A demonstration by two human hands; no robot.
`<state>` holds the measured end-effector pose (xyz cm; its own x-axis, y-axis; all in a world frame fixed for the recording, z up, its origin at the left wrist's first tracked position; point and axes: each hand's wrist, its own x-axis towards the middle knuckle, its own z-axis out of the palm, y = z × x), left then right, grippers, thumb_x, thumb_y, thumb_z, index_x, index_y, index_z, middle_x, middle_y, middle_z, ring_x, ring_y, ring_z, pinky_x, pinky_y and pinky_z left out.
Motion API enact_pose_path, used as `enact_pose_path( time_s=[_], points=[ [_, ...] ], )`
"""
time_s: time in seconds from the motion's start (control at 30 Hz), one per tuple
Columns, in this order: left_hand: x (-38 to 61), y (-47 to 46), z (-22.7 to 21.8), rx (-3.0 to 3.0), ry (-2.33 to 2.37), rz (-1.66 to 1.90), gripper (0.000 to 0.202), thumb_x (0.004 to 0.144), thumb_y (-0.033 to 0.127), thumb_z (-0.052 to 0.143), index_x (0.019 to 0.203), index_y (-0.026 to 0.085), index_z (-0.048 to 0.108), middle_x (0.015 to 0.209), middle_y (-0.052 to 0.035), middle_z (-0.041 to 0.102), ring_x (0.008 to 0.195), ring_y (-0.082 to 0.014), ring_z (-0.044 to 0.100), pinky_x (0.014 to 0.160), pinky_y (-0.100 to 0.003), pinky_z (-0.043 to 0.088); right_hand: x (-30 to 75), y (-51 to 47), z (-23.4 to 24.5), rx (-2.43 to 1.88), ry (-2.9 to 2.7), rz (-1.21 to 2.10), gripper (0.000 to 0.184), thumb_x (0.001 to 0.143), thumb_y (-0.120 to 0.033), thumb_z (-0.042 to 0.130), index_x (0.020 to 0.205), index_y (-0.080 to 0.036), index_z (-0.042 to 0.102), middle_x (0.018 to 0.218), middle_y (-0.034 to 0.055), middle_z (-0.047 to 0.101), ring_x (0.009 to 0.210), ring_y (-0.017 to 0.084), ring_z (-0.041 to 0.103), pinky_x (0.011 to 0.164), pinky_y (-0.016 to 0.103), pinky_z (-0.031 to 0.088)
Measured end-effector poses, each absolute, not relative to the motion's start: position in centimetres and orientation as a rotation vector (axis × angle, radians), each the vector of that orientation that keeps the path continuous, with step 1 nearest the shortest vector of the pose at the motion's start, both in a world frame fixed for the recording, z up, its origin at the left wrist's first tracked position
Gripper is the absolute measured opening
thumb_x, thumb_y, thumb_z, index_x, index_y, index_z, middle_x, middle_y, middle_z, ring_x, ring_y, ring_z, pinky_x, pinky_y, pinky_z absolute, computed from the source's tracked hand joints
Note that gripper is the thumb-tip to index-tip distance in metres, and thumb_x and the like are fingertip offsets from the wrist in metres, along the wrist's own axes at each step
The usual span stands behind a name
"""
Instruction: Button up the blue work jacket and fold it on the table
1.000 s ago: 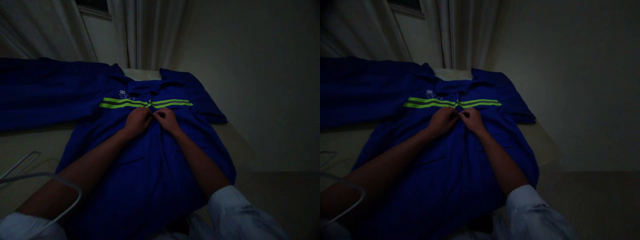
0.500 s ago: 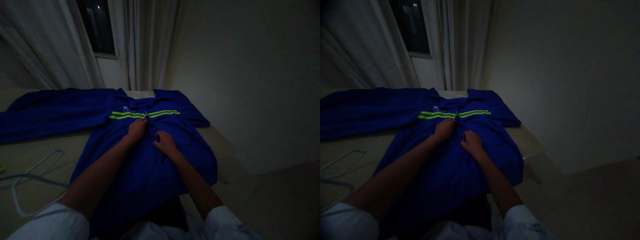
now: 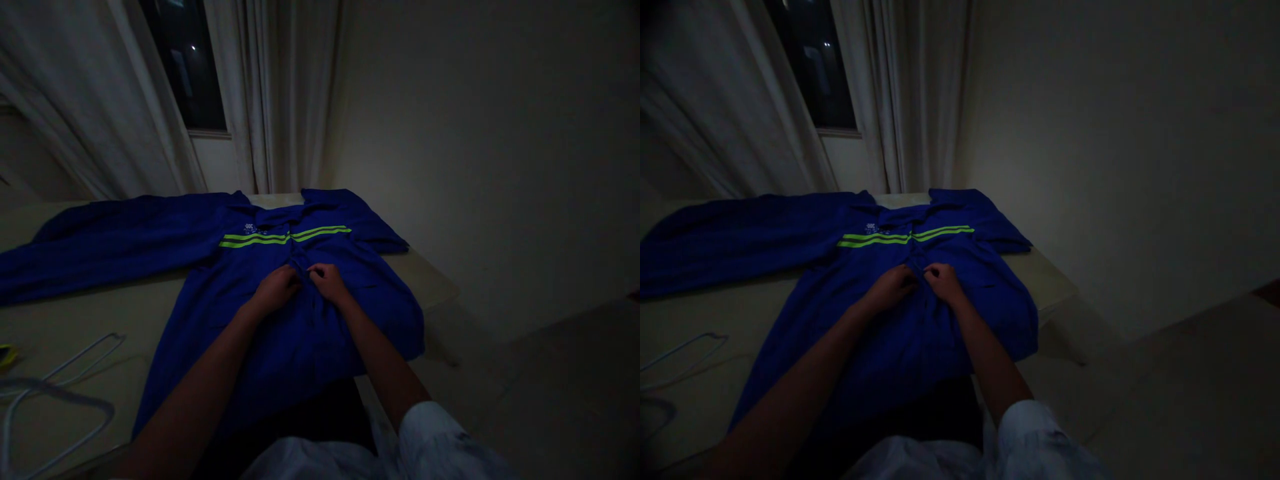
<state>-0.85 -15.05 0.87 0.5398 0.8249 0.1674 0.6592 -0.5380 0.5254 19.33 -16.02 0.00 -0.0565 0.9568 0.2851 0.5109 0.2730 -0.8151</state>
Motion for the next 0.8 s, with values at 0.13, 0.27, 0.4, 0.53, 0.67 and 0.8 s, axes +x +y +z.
enact_pose_path(
  time_s=[0.13, 0.27, 0.4, 0.53, 0.67, 0.8],
  points=[
    [-0.4, -15.3, 0.7, 2.306, 1.257, 0.624, 0.007, 0.087, 0.018, 0.066, 0.093, 0.021, 0.066, 0.096, -0.0062, 0.071, 0.093, -0.0240, 0.068, 0.081, -0.034, 0.050, 19.3, -16.0, 0.0, -1.330, -1.718, 0.672, 0.022, 0.082, -0.022, 0.062, 0.090, -0.017, 0.082, 0.081, 0.0042, 0.078, 0.072, 0.018, 0.067, 0.068, 0.028, 0.047],
    [-0.5, -15.7, 1.5, 2.207, 1.202, 0.730, 0.006, 0.087, 0.018, 0.065, 0.091, 0.023, 0.064, 0.092, -0.0033, 0.074, 0.090, -0.0226, 0.070, 0.079, -0.033, 0.050, 19.5, -16.1, -0.1, -1.273, -1.721, 0.698, 0.019, 0.083, -0.023, 0.064, 0.089, -0.018, 0.081, 0.084, 0.0043, 0.078, 0.075, 0.019, 0.068, 0.070, 0.028, 0.048],
    [-0.6, -15.8, 1.7, 2.106, 1.212, 0.867, 0.015, 0.086, 0.023, 0.070, 0.100, 0.024, 0.063, 0.093, -0.0019, 0.075, 0.087, -0.0219, 0.072, 0.078, -0.032, 0.052, 19.6, -16.5, 0.0, -1.184, -1.769, 0.706, 0.018, 0.085, -0.027, 0.066, 0.091, -0.017, 0.080, 0.082, 0.0046, 0.075, 0.071, 0.017, 0.065, 0.068, 0.028, 0.047],
    [-0.5, -16.1, 1.3, 2.245, 1.229, 0.854, 0.020, 0.091, 0.017, 0.063, 0.109, 0.026, 0.065, 0.101, -0.0031, 0.075, 0.096, -0.0224, 0.072, 0.084, -0.032, 0.052, 19.4, -16.9, 0.3, -1.134, -1.841, 0.681, 0.016, 0.086, -0.026, 0.066, 0.089, -0.018, 0.080, 0.084, 0.0041, 0.073, 0.069, 0.015, 0.061, 0.066, 0.027, 0.046],
    [-0.4, -16.5, 1.4, 2.406, 1.297, 0.744, 0.023, 0.096, 0.017, 0.055, 0.113, 0.027, 0.068, 0.110, -0.0056, 0.073, 0.104, -0.0235, 0.070, 0.089, -0.033, 0.051, 19.2, -17.1, 0.6, -1.140, -1.872, 0.668, 0.015, 0.086, -0.026, 0.066, 0.087, -0.018, 0.079, 0.084, 0.0035, 0.072, 0.071, 0.015, 0.062, 0.068, 0.026, 0.046],
    [-0.6, -16.6, 1.7, 2.418, 1.334, 0.720, 0.020, 0.097, 0.021, 0.054, 0.108, 0.025, 0.070, 0.107, -0.0072, 0.074, 0.101, -0.0247, 0.071, 0.086, -0.034, 0.051, 19.3, -16.6, 0.4, -1.144, -1.817, 0.751, 0.022, 0.090, -0.032, 0.063, 0.083, -0.018, 0.078, 0.083, 0.0044, 0.075, 0.077, 0.018, 0.066, 0.073, 0.029, 0.048]
  ],
)
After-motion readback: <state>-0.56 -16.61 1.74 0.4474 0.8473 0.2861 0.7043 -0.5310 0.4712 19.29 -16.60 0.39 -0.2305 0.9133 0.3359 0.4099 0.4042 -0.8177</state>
